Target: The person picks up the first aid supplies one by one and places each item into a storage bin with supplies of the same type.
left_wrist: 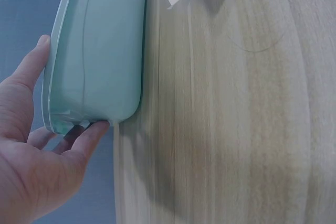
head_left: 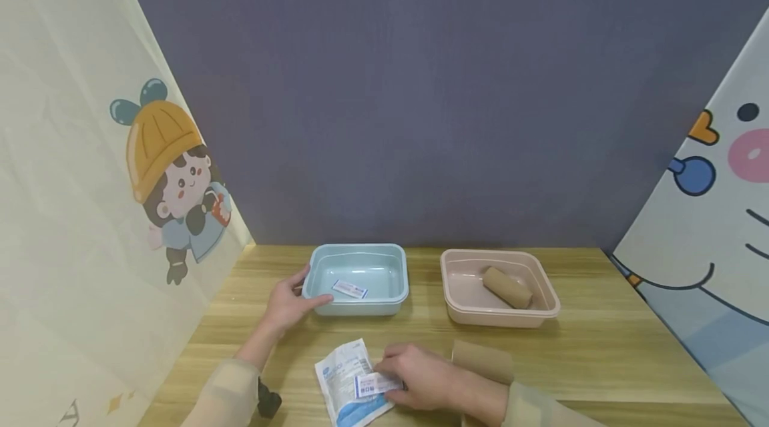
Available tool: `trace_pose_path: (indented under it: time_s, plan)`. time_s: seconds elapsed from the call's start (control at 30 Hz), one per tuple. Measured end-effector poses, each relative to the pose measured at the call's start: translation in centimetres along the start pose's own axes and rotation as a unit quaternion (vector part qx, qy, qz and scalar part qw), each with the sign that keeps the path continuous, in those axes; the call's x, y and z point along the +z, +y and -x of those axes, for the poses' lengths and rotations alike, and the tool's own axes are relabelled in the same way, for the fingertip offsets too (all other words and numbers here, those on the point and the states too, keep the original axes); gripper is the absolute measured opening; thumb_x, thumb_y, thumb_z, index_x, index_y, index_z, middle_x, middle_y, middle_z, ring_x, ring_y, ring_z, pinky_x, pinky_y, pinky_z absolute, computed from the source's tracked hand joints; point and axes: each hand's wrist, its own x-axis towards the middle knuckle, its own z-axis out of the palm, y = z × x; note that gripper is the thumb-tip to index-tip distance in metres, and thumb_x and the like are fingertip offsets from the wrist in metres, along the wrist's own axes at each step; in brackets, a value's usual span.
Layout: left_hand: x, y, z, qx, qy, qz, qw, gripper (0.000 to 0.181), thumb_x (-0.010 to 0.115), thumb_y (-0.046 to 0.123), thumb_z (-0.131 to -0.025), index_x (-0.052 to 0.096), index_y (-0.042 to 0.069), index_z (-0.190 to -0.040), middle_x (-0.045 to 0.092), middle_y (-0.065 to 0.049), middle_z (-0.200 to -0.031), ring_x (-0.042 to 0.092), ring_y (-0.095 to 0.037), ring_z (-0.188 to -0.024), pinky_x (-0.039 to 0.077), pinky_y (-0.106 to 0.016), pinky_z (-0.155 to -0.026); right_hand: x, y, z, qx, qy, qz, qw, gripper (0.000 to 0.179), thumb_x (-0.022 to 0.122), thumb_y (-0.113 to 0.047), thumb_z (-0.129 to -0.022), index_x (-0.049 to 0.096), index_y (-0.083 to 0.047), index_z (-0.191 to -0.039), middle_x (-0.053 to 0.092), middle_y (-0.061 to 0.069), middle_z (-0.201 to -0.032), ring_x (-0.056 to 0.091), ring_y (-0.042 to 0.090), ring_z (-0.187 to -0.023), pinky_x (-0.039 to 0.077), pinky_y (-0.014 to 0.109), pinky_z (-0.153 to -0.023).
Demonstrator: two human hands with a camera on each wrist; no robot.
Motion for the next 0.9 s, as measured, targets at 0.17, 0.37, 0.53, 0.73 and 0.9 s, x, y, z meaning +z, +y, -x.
trace_pose_path:
  time_s: [0.17,0.37,0.53,0.73,0.9]
  plan:
    - [0.0,0.0,0.2,-0.003,0.001,0.002,1.0000,0.103,0.096,0.028,-0.080,0.039,0.000,-0.162,0.046,-0.026,-0.163,0.061,-0.047,-0.135,0.063,-0.039,-0.100,-0.4,-0.1,0.0,0.011,0.009,-0.016,0.9998,0.038,0.083,-0.024,-0.092,0.077,-0.009,-0.126,0.067,-0.009,-0.096,0.045,-0.011,-0.077,0.038,-0.002,-0.067]
    - [0.0,-0.2,0.2,-0.003,0.006,-0.003,1.0000,0.102,0.096,0.028,-0.080,0.041,0.001,-0.161,0.049,-0.027,-0.161,0.063,-0.046,-0.134,0.064,-0.037,-0.098,-0.8,0.3,0.0,0.020,0.016,-0.029,0.9993,0.031,0.082,-0.021,-0.092,0.078,-0.010,-0.121,0.071,-0.007,-0.101,0.053,-0.010,-0.085,0.042,-0.003,-0.072]
    - [0.0,-0.1,0.2,0.001,0.005,0.001,1.0000,0.101,0.096,0.027,-0.081,0.041,0.001,-0.161,0.051,-0.028,-0.158,0.064,-0.046,-0.132,0.065,-0.035,-0.095,-1.6,0.4,0.2,0.032,0.028,-0.044,0.9981,0.029,0.082,-0.017,-0.091,0.078,-0.011,-0.120,0.074,-0.004,-0.107,0.061,-0.007,-0.093,0.047,-0.001,-0.076]
    - [-0.1,0.1,0.4,0.001,0.003,0.002,1.0000,0.101,0.095,0.027,-0.081,0.041,0.000,-0.161,0.052,-0.029,-0.157,0.064,-0.047,-0.131,0.066,-0.036,-0.094,-2.4,0.6,0.4,0.037,0.045,-0.053,0.9969,0.029,0.082,-0.013,-0.089,0.078,-0.009,-0.118,0.074,-0.004,-0.103,0.058,-0.008,-0.086,0.044,-0.002,-0.071]
    - [-0.1,0.0,0.4,0.000,0.003,0.000,1.0000,0.101,0.095,0.027,-0.081,0.040,0.001,-0.161,0.053,-0.030,-0.156,0.064,-0.047,-0.131,0.065,-0.037,-0.094,-2.5,1.1,0.6,0.035,0.053,-0.046,0.9969,0.027,0.082,-0.014,-0.089,0.078,-0.009,-0.115,0.073,-0.004,-0.101,0.055,-0.008,-0.083,0.042,-0.002,-0.069]
